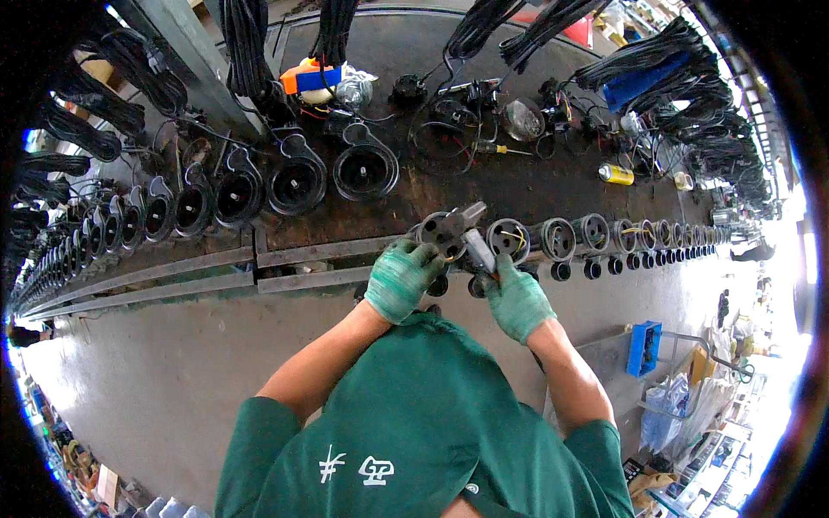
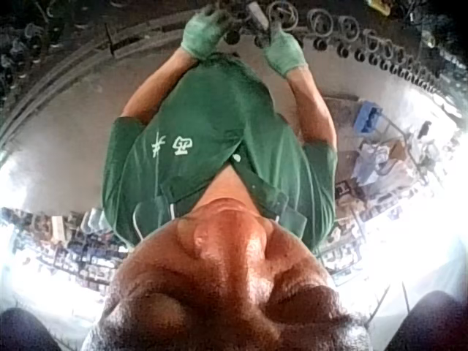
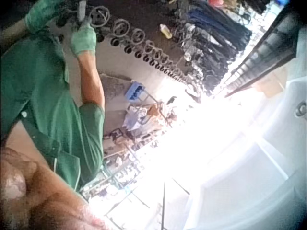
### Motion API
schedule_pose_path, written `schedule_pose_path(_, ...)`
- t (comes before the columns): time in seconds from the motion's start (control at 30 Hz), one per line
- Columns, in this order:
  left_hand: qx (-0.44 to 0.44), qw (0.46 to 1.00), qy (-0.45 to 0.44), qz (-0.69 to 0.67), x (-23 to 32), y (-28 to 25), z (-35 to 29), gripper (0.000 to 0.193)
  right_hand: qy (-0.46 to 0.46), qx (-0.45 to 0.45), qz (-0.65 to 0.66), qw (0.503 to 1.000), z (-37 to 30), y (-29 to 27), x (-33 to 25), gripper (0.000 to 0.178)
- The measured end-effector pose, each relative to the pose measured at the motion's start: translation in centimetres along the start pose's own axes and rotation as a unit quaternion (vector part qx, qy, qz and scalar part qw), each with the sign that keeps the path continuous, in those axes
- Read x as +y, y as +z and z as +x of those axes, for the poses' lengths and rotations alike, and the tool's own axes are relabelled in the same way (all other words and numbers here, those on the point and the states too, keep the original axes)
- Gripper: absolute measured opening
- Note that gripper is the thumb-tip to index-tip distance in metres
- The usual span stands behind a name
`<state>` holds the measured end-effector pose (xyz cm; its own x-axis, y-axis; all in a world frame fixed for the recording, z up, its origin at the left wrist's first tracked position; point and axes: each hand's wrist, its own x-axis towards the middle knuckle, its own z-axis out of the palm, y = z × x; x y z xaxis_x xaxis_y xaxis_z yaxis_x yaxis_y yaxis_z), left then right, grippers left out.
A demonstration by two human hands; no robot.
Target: The person uses a hammer to tap circular metal discs into cylindrical housings arranged on a workbench. They then walk to another section of the bench and continue tapping similar components into place. The task involves repetitive manual assembly of electrical parts.
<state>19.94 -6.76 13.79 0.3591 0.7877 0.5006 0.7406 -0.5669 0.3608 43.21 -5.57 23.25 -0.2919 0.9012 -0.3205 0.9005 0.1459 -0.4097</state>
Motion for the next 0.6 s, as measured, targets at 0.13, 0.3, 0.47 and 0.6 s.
schedule_pose_path(0.13, 0.023, 1.0, 0.002, -0.002, -0.2, 0.3, -0.4, 0.031, -0.054, 0.11, 0.093, 0.988, -2.4, -1.8, -2.4, 0.038)
schedule_pose_path(0.3, -0.016, 1.0, -0.007, -0.002, 0.0, 0.1, 0.0, 0.029, 0.056, -0.066, -0.054, 0.995, 0.7, 2.9, 1.3, 0.041)
schedule_pose_path(0.47, 0.016, 1.0, -0.014, -0.017, 0.2, -0.4, -0.3, 0.026, 0.008, -0.019, -0.008, 1.0, 0.0, -0.6, -0.2, 0.037)
schedule_pose_path(0.6, 0.041, 0.999, -0.004, 0.009, -0.1, 0.8, -0.8, 0.026, -0.063, 0.127, 0.105, 0.984, -2.2, -2.3, -2.6, 0.036)
